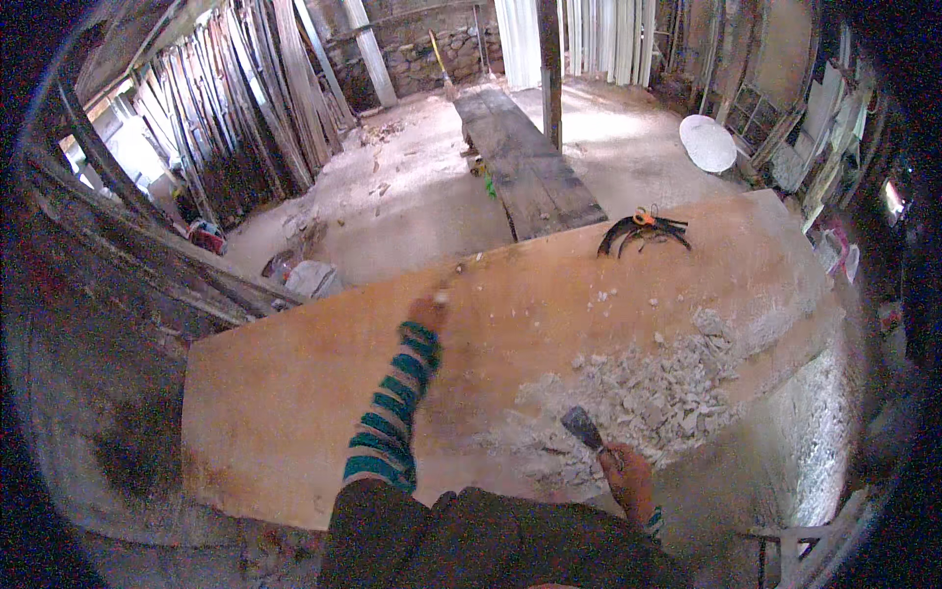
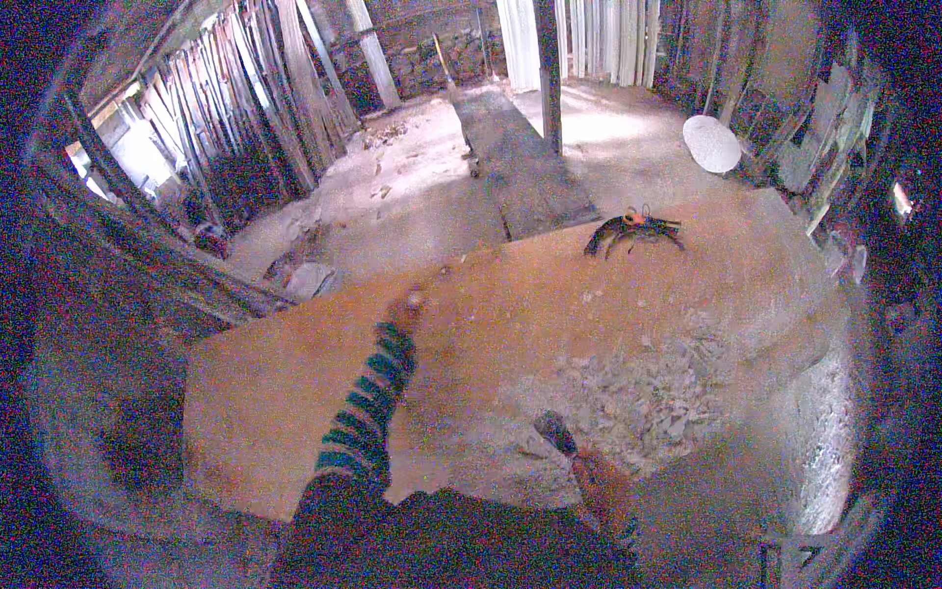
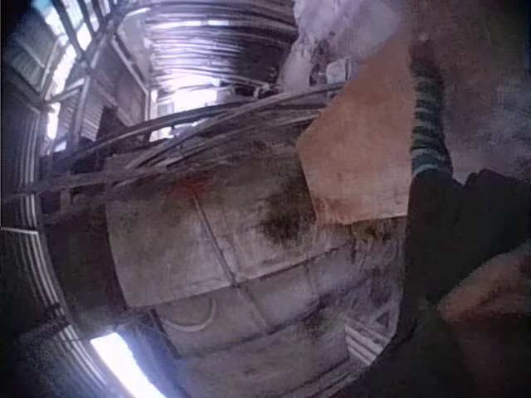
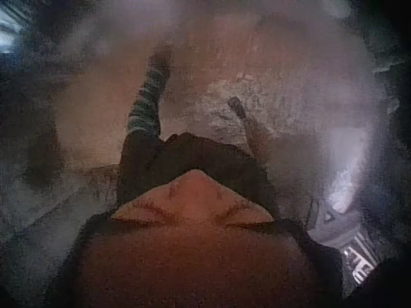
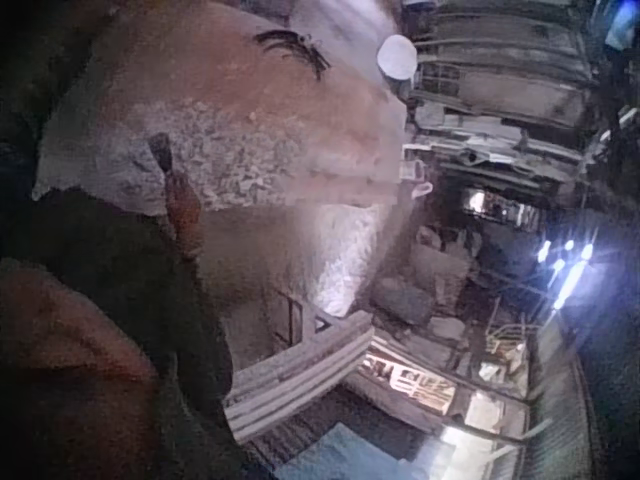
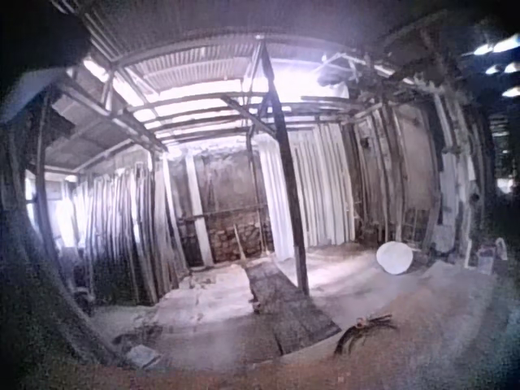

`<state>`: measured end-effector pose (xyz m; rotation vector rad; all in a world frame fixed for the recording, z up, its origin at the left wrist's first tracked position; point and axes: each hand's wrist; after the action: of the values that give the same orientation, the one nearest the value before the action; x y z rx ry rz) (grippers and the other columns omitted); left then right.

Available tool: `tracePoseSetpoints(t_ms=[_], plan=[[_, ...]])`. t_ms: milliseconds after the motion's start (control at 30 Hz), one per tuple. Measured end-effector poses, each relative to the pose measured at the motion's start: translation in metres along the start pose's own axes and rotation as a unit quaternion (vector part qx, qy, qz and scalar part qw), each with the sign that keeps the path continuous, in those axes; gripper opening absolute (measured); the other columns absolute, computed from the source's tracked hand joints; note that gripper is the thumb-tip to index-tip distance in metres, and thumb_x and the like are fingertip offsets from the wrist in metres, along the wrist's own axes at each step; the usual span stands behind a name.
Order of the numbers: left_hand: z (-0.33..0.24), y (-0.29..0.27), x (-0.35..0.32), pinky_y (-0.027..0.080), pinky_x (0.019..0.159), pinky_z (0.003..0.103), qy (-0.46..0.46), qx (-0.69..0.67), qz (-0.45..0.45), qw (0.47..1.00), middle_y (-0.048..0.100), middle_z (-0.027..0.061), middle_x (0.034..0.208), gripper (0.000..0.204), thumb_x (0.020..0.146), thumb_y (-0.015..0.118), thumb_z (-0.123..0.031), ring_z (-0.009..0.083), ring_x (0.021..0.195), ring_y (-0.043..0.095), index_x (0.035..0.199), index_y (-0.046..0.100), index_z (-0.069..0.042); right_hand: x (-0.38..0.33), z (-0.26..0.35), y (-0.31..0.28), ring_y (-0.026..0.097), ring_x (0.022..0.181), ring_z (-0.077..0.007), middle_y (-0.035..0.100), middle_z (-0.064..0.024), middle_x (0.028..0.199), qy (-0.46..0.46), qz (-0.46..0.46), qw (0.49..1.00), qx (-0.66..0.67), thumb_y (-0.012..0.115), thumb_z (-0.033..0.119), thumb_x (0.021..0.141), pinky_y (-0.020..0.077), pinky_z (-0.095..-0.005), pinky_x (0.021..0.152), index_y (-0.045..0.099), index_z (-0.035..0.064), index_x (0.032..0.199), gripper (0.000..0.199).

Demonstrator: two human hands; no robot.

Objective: The person scrapes a large wooden board with a metal scraper, removing a white residue. They repeatedly wipe the scraper with a cloth and continue scraping across the board's surface.

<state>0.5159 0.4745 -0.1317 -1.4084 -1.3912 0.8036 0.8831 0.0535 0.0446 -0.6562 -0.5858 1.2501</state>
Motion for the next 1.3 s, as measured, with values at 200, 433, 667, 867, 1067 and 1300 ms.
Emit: tracePoseSetpoints(t_ms=[200,433,667,867,1067,1300], plan=[[0.058,-0.041,0.046,0.050,0.079,0.044,-0.002,0.019,-0.036,0.999,0.065,0.0173,0.099,0.033,0.081,0.060,-0.031,0.0325,0.092,0.062,0.106,0.064,-0.010,-0.018,-0.037,0.000,0.066,0.069,-0.0275,0.067,-0.0143,0.081,0.023,-0.051,0.998,0.021,0.064,0.030,0.085,0.0504,-0.0381,0.062,0.064,0.0066,0.098,0.026],[-0.260,0.007,-0.026,0.047,0.086,0.042,0.275,-0.017,0.136,0.952,0.064,0.0144,0.108,0.039,0.085,0.055,-0.037,0.0296,0.101,0.060,0.110,0.063,-0.008,0.001,-0.035,-0.019,0.066,0.071,-0.0263,0.067,-0.0145,0.082,0.080,-0.028,0.996,0.029,0.065,0.027,0.085,0.0507,-0.0361,0.065,0.064,0.0055,0.102,0.027],[-0.261,0.021,-0.007,0.050,0.075,0.042,0.206,-0.234,0.119,0.943,0.067,0.0119,0.097,0.027,0.083,0.060,-0.031,0.0284,0.088,0.063,0.105,0.063,-0.015,0.030,-0.021,-0.030,0.065,0.071,-0.0287,0.066,-0.0166,0.080,0.064,-0.019,0.998,0.018,0.064,0.026,0.085,0.0495,-0.0361,0.064,0.064,0.0072,0.103,0.027],[-0.157,-0.076,0.086,0.050,0.081,0.046,-0.012,0.015,0.028,0.999,0.066,0.0160,0.103,0.034,0.087,0.054,-0.025,0.0351,0.094,0.063,0.117,0.056,-0.008,0.032,-0.027,-0.041,0.065,0.069,-0.0275,0.066,-0.0161,0.080,0.152,-0.041,0.987,0.025,0.064,0.024,0.085,0.0491,-0.0362,0.062,0.064,0.0074,0.104,0.026],[-0.242,0.021,0.045,0.047,0.085,0.046,0.223,0.012,0.090,0.971,0.064,0.0147,0.109,0.034,0.091,0.047,-0.030,0.0351,0.099,0.061,0.119,0.056,-0.012,0.032,-0.048,-0.039,0.065,0.069,-0.0266,0.067,-0.0149,0.081,0.132,-0.029,0.991,0.015,0.064,0.028,0.085,0.0495,-0.0364,0.063,0.064,0.0083,0.105,0.028],[-0.329,0.007,-0.014,0.044,0.091,0.046,0.359,-0.249,0.067,0.897,0.062,0.0133,0.115,0.035,0.095,0.039,-0.036,0.0351,0.104,0.058,0.120,0.056,-0.017,0.036,-0.050,-0.039,0.064,0.068,-0.0281,0.066,-0.0147,0.081,0.103,-0.073,0.992,0.015,0.065,0.029,0.084,0.0488,-0.0362,0.062,0.065,0.0092,0.104,0.028]])
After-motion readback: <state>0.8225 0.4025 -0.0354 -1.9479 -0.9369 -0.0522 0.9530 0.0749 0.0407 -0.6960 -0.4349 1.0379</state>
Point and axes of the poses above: each hand's wrist, its own x-axis towards the middle knuckle, its own y-axis out of the palm, z = x × y
